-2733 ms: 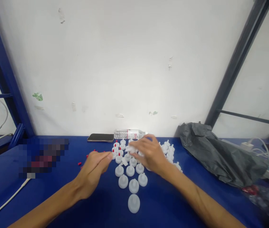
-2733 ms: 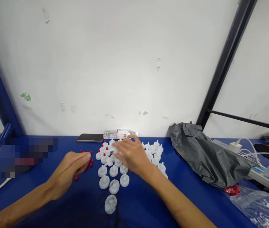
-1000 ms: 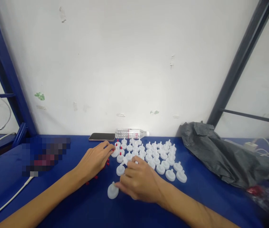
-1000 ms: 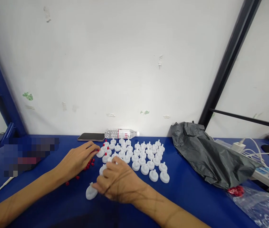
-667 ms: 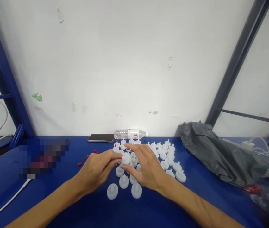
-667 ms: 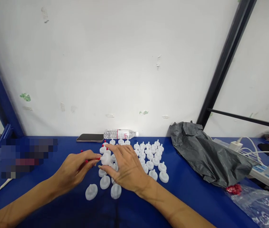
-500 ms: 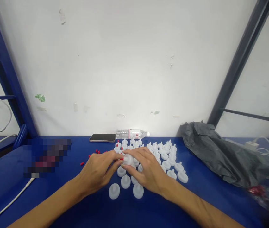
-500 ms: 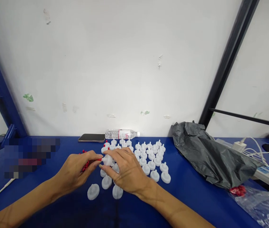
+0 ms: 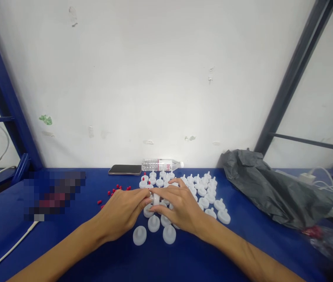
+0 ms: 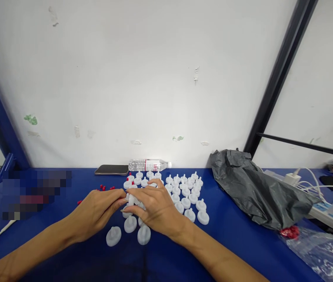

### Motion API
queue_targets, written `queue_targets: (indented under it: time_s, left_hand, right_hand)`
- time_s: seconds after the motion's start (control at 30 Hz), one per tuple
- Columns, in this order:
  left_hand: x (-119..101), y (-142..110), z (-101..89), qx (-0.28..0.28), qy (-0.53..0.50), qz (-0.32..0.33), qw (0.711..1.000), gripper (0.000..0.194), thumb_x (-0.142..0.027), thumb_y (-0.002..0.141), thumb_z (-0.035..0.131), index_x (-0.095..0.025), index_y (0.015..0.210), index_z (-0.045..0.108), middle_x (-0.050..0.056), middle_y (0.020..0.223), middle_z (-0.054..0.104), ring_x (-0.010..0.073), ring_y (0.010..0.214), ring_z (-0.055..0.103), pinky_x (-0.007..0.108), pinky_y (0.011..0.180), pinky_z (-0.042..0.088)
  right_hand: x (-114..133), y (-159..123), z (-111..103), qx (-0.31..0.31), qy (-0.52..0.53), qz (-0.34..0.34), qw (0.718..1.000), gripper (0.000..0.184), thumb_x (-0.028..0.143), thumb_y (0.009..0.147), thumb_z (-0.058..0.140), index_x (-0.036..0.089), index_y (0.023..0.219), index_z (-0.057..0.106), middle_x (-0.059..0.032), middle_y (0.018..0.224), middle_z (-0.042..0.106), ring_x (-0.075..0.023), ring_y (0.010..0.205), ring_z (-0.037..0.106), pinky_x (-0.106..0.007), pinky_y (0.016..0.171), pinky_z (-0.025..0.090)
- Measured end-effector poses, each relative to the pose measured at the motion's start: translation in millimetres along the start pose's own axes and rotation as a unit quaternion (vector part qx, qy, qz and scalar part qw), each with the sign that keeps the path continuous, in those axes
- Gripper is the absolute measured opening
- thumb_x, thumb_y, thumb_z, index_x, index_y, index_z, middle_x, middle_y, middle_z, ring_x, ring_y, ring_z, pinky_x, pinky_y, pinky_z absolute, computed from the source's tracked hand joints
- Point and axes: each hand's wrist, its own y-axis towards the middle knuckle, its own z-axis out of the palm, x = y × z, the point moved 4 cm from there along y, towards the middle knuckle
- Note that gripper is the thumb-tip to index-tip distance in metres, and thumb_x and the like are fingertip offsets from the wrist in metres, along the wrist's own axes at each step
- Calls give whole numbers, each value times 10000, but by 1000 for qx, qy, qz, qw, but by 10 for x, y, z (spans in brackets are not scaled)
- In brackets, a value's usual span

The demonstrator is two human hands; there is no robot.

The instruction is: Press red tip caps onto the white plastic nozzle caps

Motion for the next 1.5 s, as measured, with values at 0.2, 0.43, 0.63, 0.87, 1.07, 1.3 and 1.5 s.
queue_targets:
  time_s: [0.2,0.43,0.63,0.87,1.07,1.3,1.5]
  left_hand:
    - [56,38,-21,-30,-35,-61,997,400,-371,1040,263,-236,724,467,-36,595,548,165,527,508,316,545,287]
    - [476,12,-277,-29,35,-152,987,404,-405,1019,268,-226,710,456,-19,648,562,183,628,529,314,630,340]
    - [698,-22,-89,73,114,-161,978,227,-311,931,417,-226,762,544,46,800,658,260,841,589,337,654,380]
    - [664,-34,-56,93,130,-148,976,154,-196,860,437,-231,784,566,42,836,649,258,873,575,341,652,409]
    - [438,12,40,23,105,-86,990,396,-258,1000,328,-261,1353,506,62,1050,643,243,957,580,332,682,479]
    - [291,36,185,37,104,-25,994,346,-244,1019,363,-270,1303,560,60,1034,640,245,987,558,316,659,472]
    - [384,41,90,9,84,-64,994,168,-310,993,483,-252,958,637,9,877,658,218,872,573,290,618,423]
  right_hand:
    - [-207,36,-74,5,-82,-21,996,310,302,988,584,236,1291,584,-55,1138,765,-177,848,718,-440,1034,384]
    - [-966,-34,-562,-84,-187,164,965,300,402,945,628,242,1198,641,-12,753,740,-238,793,689,-449,937,444]
    - [-591,41,-327,1,-110,66,992,250,355,968,608,227,1183,598,-58,1065,744,-222,966,676,-445,1009,413]
    - [-509,48,-260,51,-105,59,991,179,225,976,549,229,1144,608,-74,1114,696,-248,1118,620,-436,973,426]
    - [-620,41,-326,88,-99,78,988,77,265,943,631,235,1013,643,-53,1092,688,-231,1053,626,-444,984,419]
    - [-601,94,-441,141,-60,148,977,188,329,952,588,220,823,671,3,736,648,-169,726,602,-343,759,455]
    - [-581,34,-571,338,112,222,908,155,329,842,673,215,757,733,9,670,701,-128,563,590,-242,501,401]
